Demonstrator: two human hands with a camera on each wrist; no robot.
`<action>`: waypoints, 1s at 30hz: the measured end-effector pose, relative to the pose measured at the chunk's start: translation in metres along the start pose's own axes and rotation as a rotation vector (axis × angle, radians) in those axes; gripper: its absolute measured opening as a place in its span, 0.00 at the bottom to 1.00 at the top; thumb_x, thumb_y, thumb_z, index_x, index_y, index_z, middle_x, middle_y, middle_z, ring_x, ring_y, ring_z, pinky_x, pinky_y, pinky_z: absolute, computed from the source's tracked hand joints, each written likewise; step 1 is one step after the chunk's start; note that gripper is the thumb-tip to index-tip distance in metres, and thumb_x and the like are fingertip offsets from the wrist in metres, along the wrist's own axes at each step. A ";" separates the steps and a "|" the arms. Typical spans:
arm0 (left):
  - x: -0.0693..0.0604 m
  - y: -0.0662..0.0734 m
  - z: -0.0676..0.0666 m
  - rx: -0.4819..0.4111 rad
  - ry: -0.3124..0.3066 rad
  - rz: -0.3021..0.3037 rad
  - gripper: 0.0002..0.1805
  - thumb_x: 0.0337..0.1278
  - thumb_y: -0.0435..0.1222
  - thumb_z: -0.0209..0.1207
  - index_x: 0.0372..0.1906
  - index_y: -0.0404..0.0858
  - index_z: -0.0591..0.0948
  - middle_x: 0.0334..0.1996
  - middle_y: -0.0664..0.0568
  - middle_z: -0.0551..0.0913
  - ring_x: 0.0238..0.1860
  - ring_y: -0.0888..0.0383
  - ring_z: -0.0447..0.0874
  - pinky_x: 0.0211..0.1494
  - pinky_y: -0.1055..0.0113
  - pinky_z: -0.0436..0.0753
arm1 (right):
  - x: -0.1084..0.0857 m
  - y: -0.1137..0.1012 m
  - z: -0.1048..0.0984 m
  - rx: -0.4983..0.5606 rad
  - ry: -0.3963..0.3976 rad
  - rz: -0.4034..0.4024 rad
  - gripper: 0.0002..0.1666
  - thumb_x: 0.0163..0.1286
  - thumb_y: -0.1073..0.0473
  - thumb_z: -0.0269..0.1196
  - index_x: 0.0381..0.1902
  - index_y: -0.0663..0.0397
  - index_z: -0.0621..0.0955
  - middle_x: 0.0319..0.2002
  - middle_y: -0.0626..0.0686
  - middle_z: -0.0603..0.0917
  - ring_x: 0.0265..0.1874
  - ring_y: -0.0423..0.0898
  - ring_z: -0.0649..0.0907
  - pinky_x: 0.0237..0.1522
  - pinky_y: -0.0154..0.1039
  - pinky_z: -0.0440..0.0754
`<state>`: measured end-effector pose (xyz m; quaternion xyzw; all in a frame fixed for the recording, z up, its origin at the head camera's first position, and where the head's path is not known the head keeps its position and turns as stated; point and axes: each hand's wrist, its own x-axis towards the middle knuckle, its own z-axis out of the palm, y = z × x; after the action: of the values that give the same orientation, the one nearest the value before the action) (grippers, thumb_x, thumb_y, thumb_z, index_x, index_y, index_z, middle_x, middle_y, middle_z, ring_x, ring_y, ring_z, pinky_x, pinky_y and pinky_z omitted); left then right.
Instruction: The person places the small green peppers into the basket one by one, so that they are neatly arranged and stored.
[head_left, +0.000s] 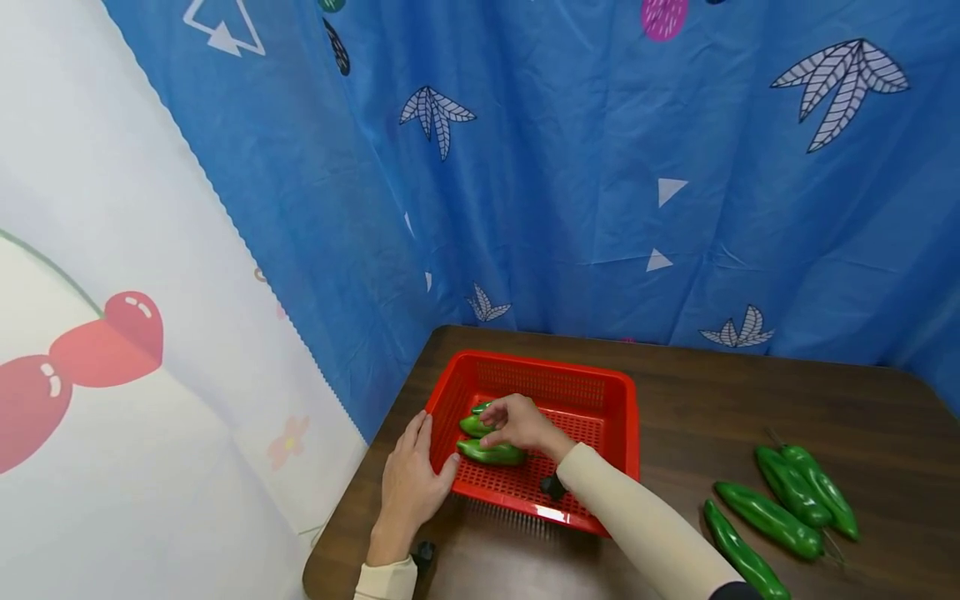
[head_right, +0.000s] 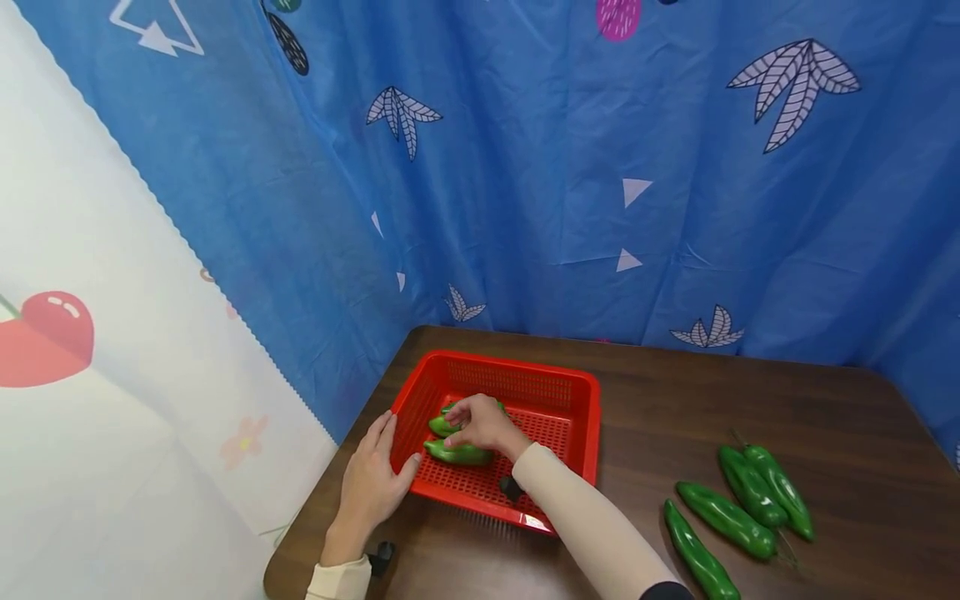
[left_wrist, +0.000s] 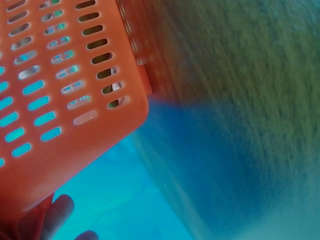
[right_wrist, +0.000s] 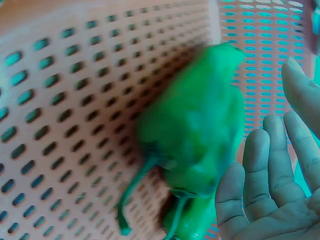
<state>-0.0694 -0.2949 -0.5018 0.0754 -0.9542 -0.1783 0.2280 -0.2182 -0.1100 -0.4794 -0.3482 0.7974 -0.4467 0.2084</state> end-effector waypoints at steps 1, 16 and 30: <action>0.000 0.000 0.000 0.000 0.006 0.004 0.41 0.55 0.51 0.64 0.71 0.34 0.72 0.71 0.45 0.70 0.63 0.43 0.77 0.56 0.40 0.81 | -0.001 -0.002 -0.002 0.018 0.009 0.002 0.24 0.56 0.60 0.76 0.50 0.61 0.85 0.47 0.60 0.88 0.41 0.49 0.86 0.45 0.39 0.86; 0.001 0.000 0.001 -0.023 0.016 -0.003 0.40 0.55 0.50 0.64 0.70 0.34 0.72 0.70 0.45 0.72 0.61 0.43 0.78 0.56 0.41 0.82 | -0.010 -0.028 -0.045 0.204 0.209 0.066 0.20 0.65 0.52 0.71 0.54 0.49 0.84 0.49 0.54 0.87 0.44 0.45 0.85 0.49 0.42 0.85; 0.001 -0.002 0.001 -0.045 0.022 0.015 0.40 0.56 0.50 0.64 0.70 0.33 0.72 0.70 0.43 0.72 0.62 0.41 0.77 0.56 0.40 0.81 | -0.036 -0.042 -0.114 0.231 0.450 0.058 0.19 0.69 0.49 0.66 0.56 0.44 0.83 0.53 0.50 0.86 0.50 0.48 0.84 0.54 0.46 0.83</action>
<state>-0.0706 -0.2968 -0.5035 0.0650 -0.9480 -0.1970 0.2415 -0.2520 -0.0337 -0.3843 -0.1906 0.7772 -0.5947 0.0766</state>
